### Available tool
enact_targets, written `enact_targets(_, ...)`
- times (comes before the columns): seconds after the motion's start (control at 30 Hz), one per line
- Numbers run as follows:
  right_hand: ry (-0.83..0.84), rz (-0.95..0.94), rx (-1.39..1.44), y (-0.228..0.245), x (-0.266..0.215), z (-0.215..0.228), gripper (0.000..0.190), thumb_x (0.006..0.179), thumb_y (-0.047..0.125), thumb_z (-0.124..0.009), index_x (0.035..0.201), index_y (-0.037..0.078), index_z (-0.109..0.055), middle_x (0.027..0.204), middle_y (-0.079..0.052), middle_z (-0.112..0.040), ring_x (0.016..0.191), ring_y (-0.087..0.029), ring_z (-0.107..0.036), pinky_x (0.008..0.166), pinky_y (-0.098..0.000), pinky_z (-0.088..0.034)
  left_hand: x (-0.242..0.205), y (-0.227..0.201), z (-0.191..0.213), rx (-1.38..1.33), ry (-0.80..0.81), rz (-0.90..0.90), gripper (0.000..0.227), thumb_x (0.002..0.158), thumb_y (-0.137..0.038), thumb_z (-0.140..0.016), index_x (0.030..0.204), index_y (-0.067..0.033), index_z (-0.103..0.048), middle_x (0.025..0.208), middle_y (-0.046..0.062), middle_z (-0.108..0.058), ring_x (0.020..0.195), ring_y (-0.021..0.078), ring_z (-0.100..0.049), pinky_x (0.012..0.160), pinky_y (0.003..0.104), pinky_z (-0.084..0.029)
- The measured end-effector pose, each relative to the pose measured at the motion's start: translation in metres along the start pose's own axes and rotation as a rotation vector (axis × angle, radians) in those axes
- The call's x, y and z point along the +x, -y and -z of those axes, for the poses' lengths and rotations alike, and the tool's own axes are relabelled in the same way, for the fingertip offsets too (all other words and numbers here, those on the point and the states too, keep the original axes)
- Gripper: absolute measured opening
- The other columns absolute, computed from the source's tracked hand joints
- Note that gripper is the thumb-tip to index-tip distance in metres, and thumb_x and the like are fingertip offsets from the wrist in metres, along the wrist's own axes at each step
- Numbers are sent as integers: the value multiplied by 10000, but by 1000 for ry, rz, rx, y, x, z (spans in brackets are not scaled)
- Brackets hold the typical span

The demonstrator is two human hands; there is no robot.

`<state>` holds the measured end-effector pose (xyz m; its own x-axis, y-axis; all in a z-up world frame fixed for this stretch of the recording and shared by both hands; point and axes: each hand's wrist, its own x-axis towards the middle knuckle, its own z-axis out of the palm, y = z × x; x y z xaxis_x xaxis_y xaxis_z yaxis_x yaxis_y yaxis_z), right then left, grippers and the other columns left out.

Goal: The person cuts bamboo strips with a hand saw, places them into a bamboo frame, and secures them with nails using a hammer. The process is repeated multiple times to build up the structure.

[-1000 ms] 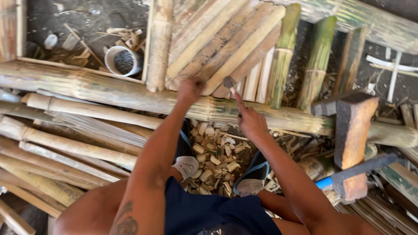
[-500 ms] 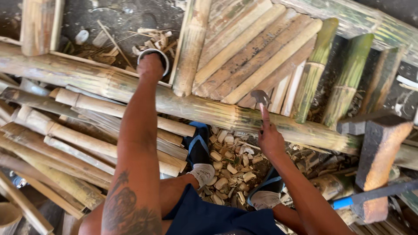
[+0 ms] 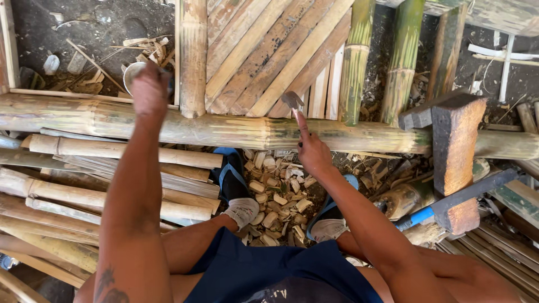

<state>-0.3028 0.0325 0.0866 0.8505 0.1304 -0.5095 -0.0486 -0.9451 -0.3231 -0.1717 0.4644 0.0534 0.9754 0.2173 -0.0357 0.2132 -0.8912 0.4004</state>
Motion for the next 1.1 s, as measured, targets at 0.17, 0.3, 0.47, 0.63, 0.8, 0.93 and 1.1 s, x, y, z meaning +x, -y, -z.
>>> enact_targets(0.17,-16,12,22,-4,2,-4,1067,972,106,-631,1607,346,192,1142,-243,-648,738,-350,-702,580,-438,-614,-66,-127,-70,-378,168,-427,172,994,42,-591,1047,-74,-707,935,135,-733,737,211,-719,656,255,-607)
enact_targets(0.3,-46,33,31,-6,2,-1,1074,945,97,-650,1622,340,147,1123,-222,-662,787,-367,-701,659,-470,-609,-104,-193,-99,-149,378,-197,131,973,-158,-647,1088,-163,-707,1054,100,-665,874,268,-657,729,397,-556)
enact_targets(0.47,9,3,53,-2,0,4,1027,966,111,-626,1624,332,131,1084,-207,-654,750,-339,-678,641,-466,-611,-111,-203,-99,-210,285,-209,149,873,-220,-751,1021,-212,-768,1250,25,-528,1239,296,-445,1057,500,-392)
enact_targets(0.63,-23,45,215,3,-5,19,907,1004,85,-565,1662,266,33,993,-210,-661,684,-272,-656,612,-442,-598,-106,-200,-111,-159,277,-255,204,810,-227,-781,1005,-168,-768,1262,73,-507,1228,343,-435,1024,541,-385)
enact_targets(0.8,-208,245,206,4,-25,25,908,949,44,-587,1667,254,-74,938,-200,-680,694,-264,-659,630,-405,-594,-107,-195,-127,-126,292,-262,227,815,-226,-787,1015,-123,-762,1280,83,-494,1228,346,-427,1042,548,-376)
enact_targets(0.93,30,87,8,10,-29,31,921,991,87,-589,1662,224,26,946,-200,-685,678,-283,-667,575,-426,-607,-105,-195,-127,-141,297,-258,224,826,-230,-787,1021,-122,-761,1272,88,-489,1220,349,-421,1047,540,-378)
enact_targets(1.1,-173,165,174,18,-29,40,909,1007,70,-568,1649,283,39,1006,-198,-693,651,-243,-676,567,-364,-626,-109,-196,-127,-154,310,-229,192,799,-198,-785,979,-130,-774,1279,71,-494,1248,341,-418,1056,516,-385)
